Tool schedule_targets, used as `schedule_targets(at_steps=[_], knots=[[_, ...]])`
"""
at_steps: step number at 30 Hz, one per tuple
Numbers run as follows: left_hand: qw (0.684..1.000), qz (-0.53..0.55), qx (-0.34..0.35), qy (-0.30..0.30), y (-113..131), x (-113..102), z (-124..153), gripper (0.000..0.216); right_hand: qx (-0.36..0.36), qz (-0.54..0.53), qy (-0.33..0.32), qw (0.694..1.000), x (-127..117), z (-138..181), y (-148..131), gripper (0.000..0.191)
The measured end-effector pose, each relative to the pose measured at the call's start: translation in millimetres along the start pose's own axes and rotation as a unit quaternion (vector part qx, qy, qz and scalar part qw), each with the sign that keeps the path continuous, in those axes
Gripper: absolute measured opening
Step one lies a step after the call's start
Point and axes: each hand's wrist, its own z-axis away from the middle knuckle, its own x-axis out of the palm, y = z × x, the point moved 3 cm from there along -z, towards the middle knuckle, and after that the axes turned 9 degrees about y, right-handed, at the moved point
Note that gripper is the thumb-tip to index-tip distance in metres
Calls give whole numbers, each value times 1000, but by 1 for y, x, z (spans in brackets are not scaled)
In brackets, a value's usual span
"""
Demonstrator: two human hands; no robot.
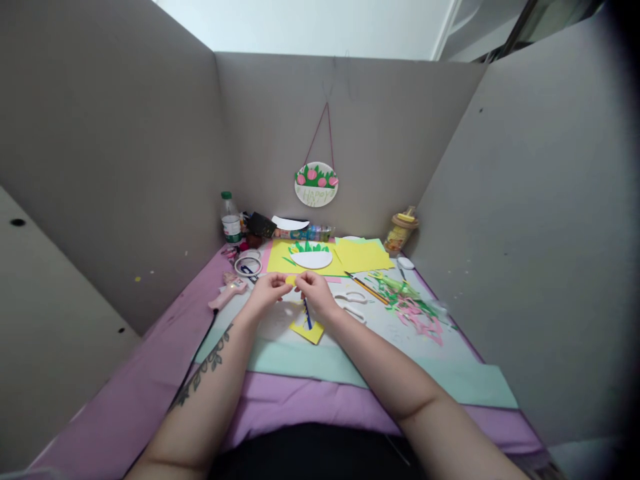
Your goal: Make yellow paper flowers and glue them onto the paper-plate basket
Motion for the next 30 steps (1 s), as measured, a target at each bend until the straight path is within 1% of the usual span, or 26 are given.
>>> schedule_targets(at_steps=[5, 12, 18, 24, 30], knots=[[1000, 8, -5, 9, -1, -1, -2, 25, -1, -6, 0, 1000, 0, -1, 3, 14], [1000, -10, 18, 22, 3, -3, 0, 25, -4, 2, -6, 1000, 1, 0, 5, 13], [1000, -1, 13, 7, 0, -1, -1, 28, -3, -2, -6, 1000, 2, 1, 4, 13], [999, 3, 28, 22, -4, 1, -2, 27, -2, 5, -14, 1000, 2, 2, 2, 12], [999, 9, 33, 19, -1, 3, -1, 29, -2, 2, -15, 1000, 3, 1, 1, 13]])
